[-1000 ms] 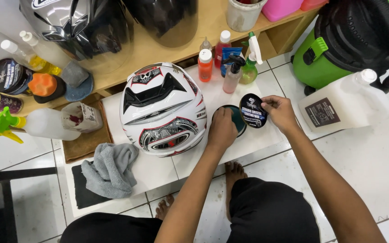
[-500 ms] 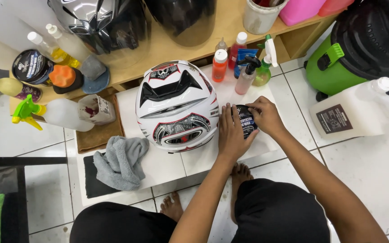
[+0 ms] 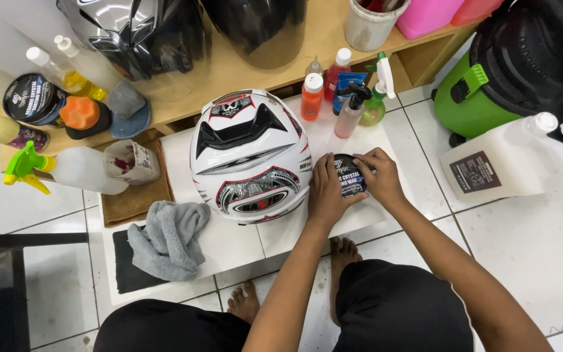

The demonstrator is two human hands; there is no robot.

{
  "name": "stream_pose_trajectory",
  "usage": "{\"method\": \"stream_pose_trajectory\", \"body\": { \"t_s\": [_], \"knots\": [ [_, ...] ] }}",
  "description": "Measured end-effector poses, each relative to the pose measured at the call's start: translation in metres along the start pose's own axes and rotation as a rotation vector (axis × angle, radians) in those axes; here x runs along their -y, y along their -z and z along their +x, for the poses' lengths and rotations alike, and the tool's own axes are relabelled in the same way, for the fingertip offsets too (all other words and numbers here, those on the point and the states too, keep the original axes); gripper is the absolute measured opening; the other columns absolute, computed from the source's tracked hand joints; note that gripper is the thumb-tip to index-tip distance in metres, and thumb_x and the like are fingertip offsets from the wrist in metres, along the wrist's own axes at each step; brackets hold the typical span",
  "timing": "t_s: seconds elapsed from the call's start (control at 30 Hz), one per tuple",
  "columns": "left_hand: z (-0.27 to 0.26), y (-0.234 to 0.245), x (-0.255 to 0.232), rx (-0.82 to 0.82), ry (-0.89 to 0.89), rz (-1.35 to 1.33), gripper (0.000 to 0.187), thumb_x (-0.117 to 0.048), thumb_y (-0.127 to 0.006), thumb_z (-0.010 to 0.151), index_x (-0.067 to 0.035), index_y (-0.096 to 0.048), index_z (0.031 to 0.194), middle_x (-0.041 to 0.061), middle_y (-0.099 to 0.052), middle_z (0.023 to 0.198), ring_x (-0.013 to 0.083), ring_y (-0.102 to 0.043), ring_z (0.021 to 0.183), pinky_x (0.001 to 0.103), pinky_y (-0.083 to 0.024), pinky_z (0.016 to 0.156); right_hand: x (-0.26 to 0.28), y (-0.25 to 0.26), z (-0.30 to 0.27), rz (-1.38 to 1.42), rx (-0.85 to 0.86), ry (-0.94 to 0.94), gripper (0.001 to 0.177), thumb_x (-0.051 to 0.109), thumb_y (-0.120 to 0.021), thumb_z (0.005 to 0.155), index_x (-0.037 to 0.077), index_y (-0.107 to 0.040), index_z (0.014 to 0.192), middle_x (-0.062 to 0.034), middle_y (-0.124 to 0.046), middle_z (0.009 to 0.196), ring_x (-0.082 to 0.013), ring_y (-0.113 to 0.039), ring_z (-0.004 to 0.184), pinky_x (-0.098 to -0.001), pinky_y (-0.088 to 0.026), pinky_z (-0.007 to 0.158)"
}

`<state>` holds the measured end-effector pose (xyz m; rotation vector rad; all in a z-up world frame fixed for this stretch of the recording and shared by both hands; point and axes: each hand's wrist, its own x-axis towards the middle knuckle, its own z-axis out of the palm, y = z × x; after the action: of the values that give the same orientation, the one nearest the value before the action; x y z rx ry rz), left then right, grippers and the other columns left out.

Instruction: The person sits on the floor and uses a blue foam applicator to apply a substance to a white motorcycle helmet with red and black graphics. They rub the applicator over the helmet's surface in circular motions, covering the top and sides. The person then places the applicator into a small container of yellow paste and continues the process.

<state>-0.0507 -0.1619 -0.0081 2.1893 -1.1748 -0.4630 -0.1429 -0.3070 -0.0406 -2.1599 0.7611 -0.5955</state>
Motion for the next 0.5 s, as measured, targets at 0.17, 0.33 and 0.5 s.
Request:
{"method": "stream_pose_trajectory", "body": {
  "t_s": [0.17,0.33,0.5],
  "knots": [
    [0.005,-0.01,0.006,0.004,-0.009,0.095,0.121,-0.065,-0.076,0.07,0.004,-0.024,0.154,0.021,-0.036,0.147,0.0341,-0.034,0.145,0.05,-0.04,0.116,-0.011,-0.009,-0.001,-0.034,-0.088,0.127,0.015,0.004,-0.072,0.096,0.004,-0.078,0.11,-0.013,-0.063,0.084,-0.0239,-0.066,0.076,-0.0322,-0.055,0.07],
    [0.003,-0.004,0.001,0.011,-0.019,0.129,0.123,-0.066,-0.076,0.069,0.003,-0.023,0.155,0.02,-0.035,0.149,0.0328,-0.034,0.145,0.049,-0.04,0.116,-0.007,-0.008,-0.001,-0.054,-0.101,0.17,0.012,0.003,-0.07,0.097,-0.001,-0.077,0.107,-0.013,-0.062,0.081,-0.0242,-0.066,0.075,-0.0327,-0.054,0.069],
    [0.005,-0.007,0.003,0.004,-0.038,0.098,0.124,-0.068,-0.075,0.068,0.004,-0.023,0.155,0.021,-0.034,0.149,0.0347,-0.031,0.147,0.047,-0.032,0.122,-0.009,-0.008,-0.001,-0.066,-0.112,0.142,0.011,0.005,-0.072,0.097,0.001,-0.077,0.107,-0.0126,-0.063,0.084,-0.026,-0.066,0.075,-0.0345,-0.054,0.069]
  ]
}}
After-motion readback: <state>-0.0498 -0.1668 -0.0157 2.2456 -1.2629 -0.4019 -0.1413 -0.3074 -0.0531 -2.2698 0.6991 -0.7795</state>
